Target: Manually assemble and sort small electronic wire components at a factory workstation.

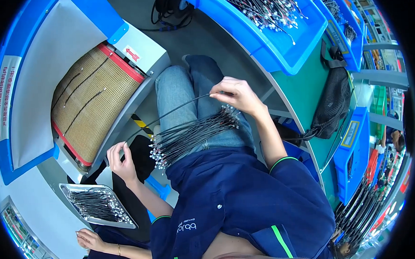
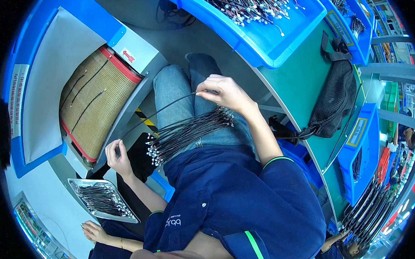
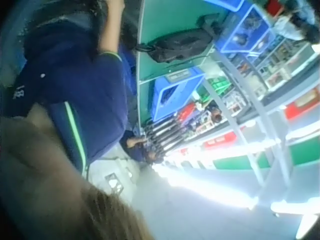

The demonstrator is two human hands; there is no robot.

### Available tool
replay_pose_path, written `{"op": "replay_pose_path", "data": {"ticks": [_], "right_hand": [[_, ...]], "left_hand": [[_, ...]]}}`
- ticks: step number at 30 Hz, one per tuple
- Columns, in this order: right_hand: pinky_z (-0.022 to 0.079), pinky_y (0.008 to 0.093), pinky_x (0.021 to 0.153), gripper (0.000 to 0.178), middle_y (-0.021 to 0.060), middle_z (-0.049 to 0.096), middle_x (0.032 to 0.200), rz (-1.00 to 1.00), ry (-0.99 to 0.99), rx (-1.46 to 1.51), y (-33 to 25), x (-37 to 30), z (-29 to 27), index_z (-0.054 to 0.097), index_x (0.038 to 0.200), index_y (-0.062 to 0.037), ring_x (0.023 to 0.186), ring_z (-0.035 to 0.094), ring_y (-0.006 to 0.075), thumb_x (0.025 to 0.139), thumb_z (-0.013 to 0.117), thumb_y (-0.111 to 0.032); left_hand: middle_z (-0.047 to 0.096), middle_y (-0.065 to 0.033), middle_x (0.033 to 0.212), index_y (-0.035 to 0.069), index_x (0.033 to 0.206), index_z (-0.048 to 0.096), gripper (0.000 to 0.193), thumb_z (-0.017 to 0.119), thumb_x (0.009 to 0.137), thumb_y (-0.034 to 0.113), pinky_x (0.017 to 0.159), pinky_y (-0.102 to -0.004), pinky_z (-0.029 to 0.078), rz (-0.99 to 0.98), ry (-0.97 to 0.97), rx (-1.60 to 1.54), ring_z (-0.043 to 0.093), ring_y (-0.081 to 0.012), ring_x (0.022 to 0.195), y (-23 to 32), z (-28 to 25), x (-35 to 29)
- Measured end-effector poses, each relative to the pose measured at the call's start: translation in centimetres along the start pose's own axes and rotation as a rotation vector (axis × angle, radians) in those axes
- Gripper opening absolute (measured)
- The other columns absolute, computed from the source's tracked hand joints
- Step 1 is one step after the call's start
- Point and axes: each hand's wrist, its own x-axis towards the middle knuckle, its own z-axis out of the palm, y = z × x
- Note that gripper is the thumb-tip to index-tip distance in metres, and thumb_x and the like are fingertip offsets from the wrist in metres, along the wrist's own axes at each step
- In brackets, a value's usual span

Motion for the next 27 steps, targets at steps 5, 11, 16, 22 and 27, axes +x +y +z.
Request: {"op": "replay_pose_path", "data": {"ticks": [5, 11, 16, 22, 27], "right_hand": [[0.047, 0.0306, 0.062, 0.008, 0.0055, 0.065, 0.076, 0.015, -0.031, 0.001, 0.0, -0.1, -0.1, 0.067, 0.083, -0.0042, 0.068, 0.059, 0.0191, 0.078, 0.071, -0.009], [0.047, 0.0303, 0.061, 0.008, 0.0055, 0.064, 0.075, 0.004, -0.031, -0.014, -0.3, 0.2, 0.2, 0.067, 0.082, -0.004, 0.068, 0.058, 0.0189, 0.077, 0.072, -0.008], [0.046, 0.0304, 0.06, 0.009, 0.0044, 0.064, 0.074, -0.055, -0.024, -0.042, -1.2, 1.4, 1.3, 0.067, 0.081, -0.0049, 0.067, 0.057, 0.0191, 0.076, 0.072, -0.008], [0.048, 0.0318, 0.062, 0.01, 0.0013, 0.06, 0.074, -0.14, 0.079, -0.156, -4.2, 6.7, 6.3, 0.066, 0.081, -0.0103, 0.071, 0.057, 0.0201, 0.076, 0.071, -0.016], [0.05, 0.0305, 0.069, 0.011, 0.002, 0.064, 0.083, -0.204, 0.134, -0.109, -6.6, 12.5, 11.7, 0.066, 0.082, -0.0094, 0.077, 0.06, 0.0204, 0.074, 0.072, -0.014]], "left_hand": [[0.065, -0.0086, 0.083, 0.0, 0.085, 0.062, 0.013, 0.068, 0.075, -0.005, 0.074, -0.0334, 0.048, 0.011, -0.012, -0.005, 0.059, -0.025, 0.079, -0.1, 0.1, -0.1], [0.065, -0.0087, 0.083, 0.0, 0.085, 0.062, 0.013, 0.068, 0.075, -0.005, 0.074, -0.0335, 0.048, 0.002, -0.019, -0.011, 0.06, -0.0254, 0.079, -0.5, 0.0, 0.0], [0.065, -0.0086, 0.083, 0.0, 0.086, 0.062, 0.013, 0.068, 0.075, -0.005, 0.074, -0.033, 0.048, -0.002, -0.013, 0.017, 0.06, -0.0246, 0.079, -1.6, -1.3, 0.5], [0.065, -0.008, 0.085, -0.002, 0.089, 0.064, 0.008, 0.065, 0.083, 0.004, 0.073, -0.0285, 0.047, -0.102, 0.001, 0.022, 0.06, -0.0189, 0.079, -8.0, -5.0, 4.6], [0.065, -0.0087, 0.089, -0.001, 0.091, 0.065, 0.013, 0.064, 0.086, 0.012, 0.078, -0.0307, 0.047, -0.165, 0.013, 0.037, 0.061, -0.0205, 0.084, -13.3, -8.7, 9.0]]}}
